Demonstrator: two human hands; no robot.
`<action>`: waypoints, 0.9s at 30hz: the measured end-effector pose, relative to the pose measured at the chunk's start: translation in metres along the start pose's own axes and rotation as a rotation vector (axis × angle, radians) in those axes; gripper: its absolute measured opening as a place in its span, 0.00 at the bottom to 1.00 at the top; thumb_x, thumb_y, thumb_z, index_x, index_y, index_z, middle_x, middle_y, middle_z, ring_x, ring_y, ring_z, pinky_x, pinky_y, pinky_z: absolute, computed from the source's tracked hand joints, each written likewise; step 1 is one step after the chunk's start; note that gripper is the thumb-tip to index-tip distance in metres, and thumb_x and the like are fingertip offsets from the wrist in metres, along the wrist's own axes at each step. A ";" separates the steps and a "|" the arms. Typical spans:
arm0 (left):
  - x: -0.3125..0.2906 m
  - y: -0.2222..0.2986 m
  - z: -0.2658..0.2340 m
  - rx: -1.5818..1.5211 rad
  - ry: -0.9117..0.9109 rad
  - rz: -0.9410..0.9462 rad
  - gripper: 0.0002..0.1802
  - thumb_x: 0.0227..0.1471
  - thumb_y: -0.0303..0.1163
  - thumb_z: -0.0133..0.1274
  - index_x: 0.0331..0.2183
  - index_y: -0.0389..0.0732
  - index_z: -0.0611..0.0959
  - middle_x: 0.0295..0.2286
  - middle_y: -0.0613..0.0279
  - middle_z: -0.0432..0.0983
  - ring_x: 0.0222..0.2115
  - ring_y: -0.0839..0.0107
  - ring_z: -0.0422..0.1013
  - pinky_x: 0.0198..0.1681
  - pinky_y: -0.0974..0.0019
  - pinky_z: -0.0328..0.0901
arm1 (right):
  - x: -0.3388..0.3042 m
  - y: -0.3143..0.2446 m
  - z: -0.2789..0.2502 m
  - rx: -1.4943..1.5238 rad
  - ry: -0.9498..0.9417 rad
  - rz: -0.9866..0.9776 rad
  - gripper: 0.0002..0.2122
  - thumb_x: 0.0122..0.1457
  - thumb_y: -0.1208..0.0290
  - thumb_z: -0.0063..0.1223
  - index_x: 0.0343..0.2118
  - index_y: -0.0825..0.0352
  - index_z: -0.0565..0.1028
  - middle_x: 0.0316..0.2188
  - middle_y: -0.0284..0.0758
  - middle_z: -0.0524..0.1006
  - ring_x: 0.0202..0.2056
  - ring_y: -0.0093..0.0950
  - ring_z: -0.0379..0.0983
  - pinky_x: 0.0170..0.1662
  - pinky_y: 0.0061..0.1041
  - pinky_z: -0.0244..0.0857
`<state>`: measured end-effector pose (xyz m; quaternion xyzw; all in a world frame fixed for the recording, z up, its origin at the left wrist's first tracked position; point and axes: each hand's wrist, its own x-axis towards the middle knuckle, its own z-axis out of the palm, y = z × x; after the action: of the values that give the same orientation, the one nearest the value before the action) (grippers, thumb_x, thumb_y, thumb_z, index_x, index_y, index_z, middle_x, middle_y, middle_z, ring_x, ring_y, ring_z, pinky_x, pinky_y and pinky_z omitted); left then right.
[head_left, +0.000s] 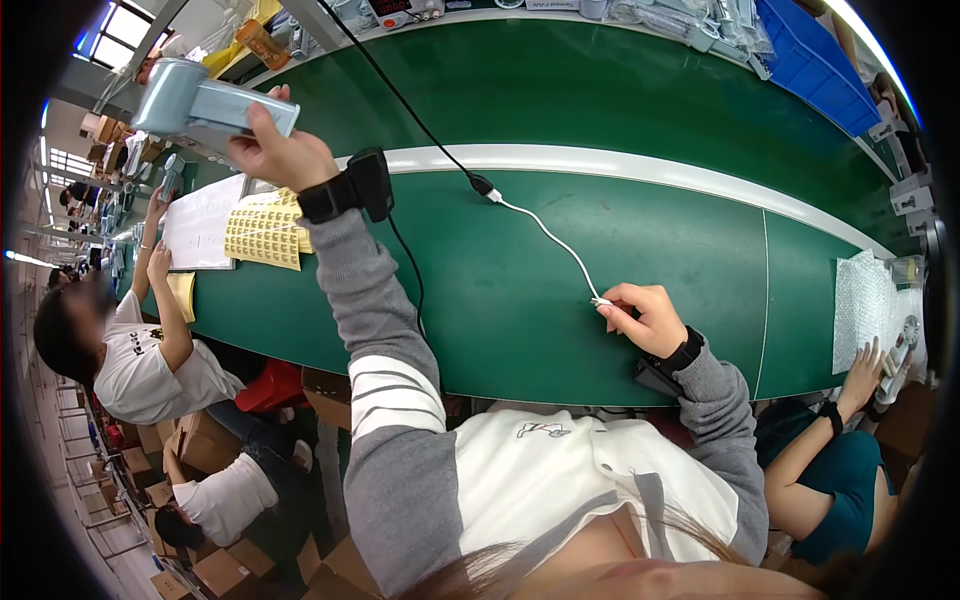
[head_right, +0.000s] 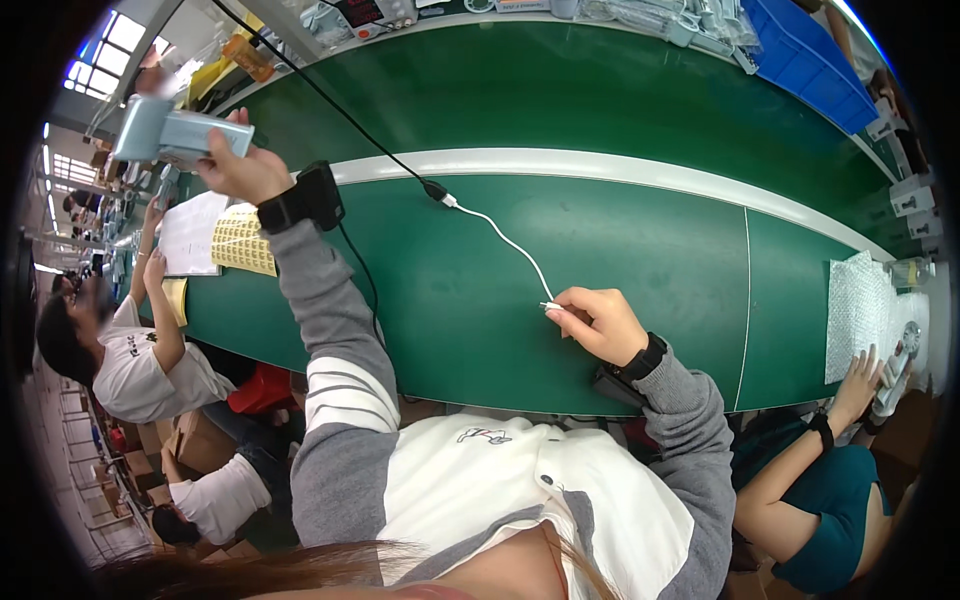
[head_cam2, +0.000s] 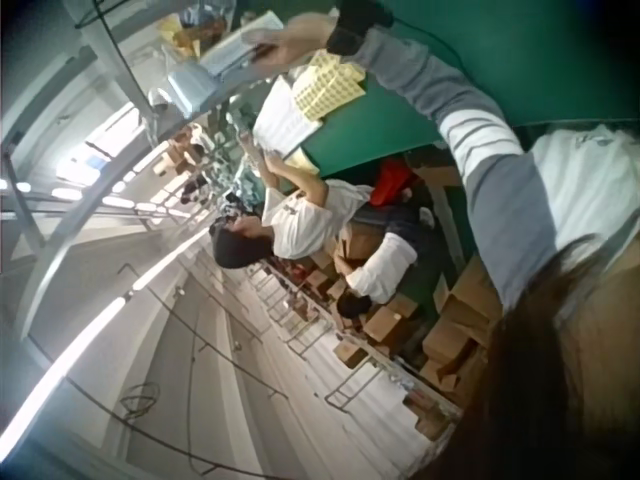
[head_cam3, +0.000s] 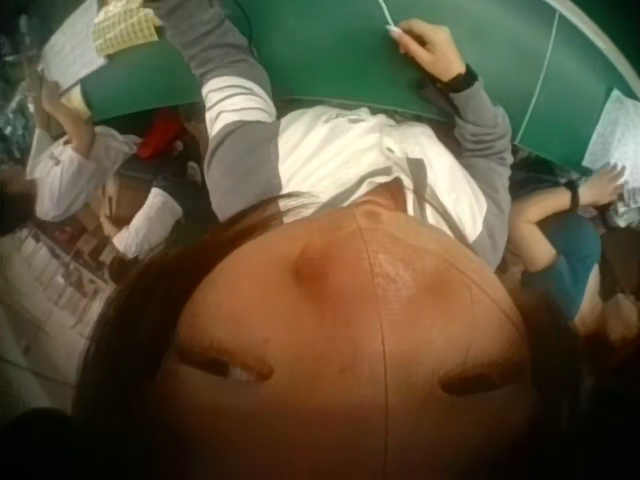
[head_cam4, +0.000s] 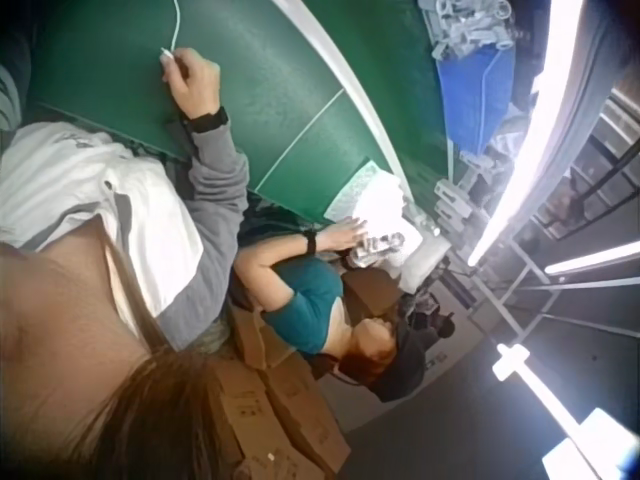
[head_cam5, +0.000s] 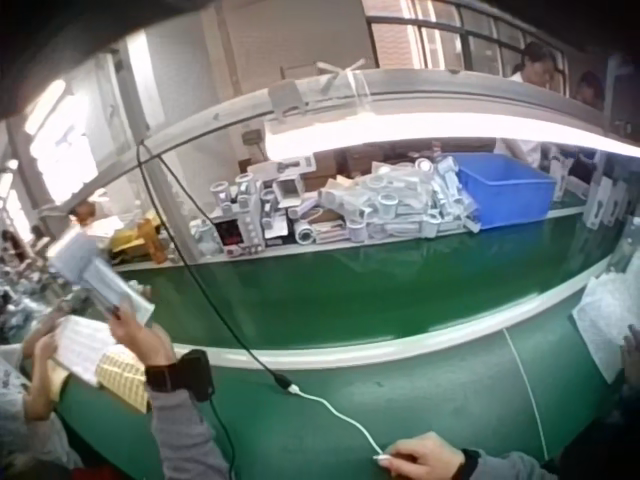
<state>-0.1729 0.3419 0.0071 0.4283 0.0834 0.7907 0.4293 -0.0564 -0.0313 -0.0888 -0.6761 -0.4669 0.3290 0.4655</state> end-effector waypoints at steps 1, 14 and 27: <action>-0.003 0.025 0.007 -0.073 -0.114 0.048 0.14 0.43 0.26 0.48 0.34 0.30 0.67 0.27 0.50 0.68 0.27 0.65 0.69 0.31 0.62 0.69 | 0.001 -0.001 0.000 -0.001 -0.028 -0.011 0.05 0.51 0.75 0.49 0.26 0.71 0.71 0.13 0.33 0.71 0.15 0.19 0.68 0.19 0.15 0.59; -0.203 0.082 0.088 -0.567 -1.150 -1.444 0.27 0.39 0.25 0.48 0.45 0.30 0.62 0.40 0.44 0.67 0.35 0.59 0.70 0.36 0.61 0.67 | -0.007 -0.008 -0.006 0.031 0.066 -0.060 0.06 0.52 0.73 0.49 0.26 0.71 0.71 0.14 0.33 0.71 0.16 0.20 0.69 0.20 0.18 0.60; -0.200 0.060 0.109 -0.026 -1.029 -1.198 0.20 0.43 0.27 0.50 0.38 0.32 0.63 0.28 0.54 0.70 0.24 0.71 0.69 0.28 0.69 0.67 | -0.012 -0.008 -0.014 -0.046 0.114 -0.192 0.05 0.50 0.74 0.50 0.25 0.70 0.71 0.13 0.35 0.71 0.16 0.23 0.69 0.19 0.19 0.61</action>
<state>-0.0745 0.1296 -0.0162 0.6174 0.0814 0.1281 0.7719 -0.0508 -0.0460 -0.0760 -0.6565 -0.5096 0.2330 0.5050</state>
